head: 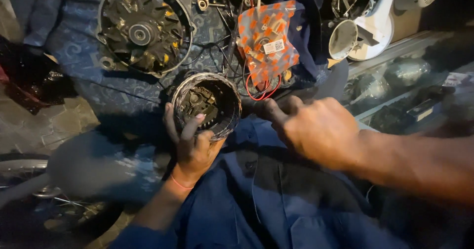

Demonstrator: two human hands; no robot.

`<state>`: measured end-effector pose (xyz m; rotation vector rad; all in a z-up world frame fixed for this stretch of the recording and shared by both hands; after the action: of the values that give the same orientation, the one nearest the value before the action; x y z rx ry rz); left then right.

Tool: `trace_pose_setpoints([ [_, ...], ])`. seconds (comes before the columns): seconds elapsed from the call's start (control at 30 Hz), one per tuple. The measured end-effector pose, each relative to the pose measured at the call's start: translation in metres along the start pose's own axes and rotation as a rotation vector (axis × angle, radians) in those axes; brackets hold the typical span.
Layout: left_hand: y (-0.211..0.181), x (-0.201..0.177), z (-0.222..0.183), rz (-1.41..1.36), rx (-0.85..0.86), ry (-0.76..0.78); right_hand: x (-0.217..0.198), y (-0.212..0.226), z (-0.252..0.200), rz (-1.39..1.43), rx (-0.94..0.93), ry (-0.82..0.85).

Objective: Inspecting the internal components of a disassembled alternator by rotating the housing and using a screwdriver to probe the parts.

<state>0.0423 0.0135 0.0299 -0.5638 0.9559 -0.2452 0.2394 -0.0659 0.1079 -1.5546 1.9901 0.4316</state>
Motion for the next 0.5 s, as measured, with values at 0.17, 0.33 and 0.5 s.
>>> trace_pose_setpoints([
  [0.17, 0.001, 0.002, -0.004, -0.042, -0.018, -0.004, -0.013, -0.003, 0.002, 0.221, 0.129, 0.067],
  [0.33, 0.001, 0.005, -0.011, -0.013, -0.009, 0.026, -0.013, -0.007, 0.004, 0.332, 0.207, 0.096],
  [0.5, 0.002, 0.001, 0.000, -0.050, 0.003, -0.003, -0.010, -0.008, 0.000, 0.313, 0.191, 0.006],
])
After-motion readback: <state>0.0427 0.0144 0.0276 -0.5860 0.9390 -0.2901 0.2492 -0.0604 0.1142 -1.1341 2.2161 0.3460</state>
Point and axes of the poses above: each hand's wrist, its own z-axis towards the middle knuckle, its own x-axis out of the palm, y = z × x, the point moved 6 cm from there along z, towards the middle knuckle, and after that the axes turned 15 degrees about x, right-handed, at the moved point
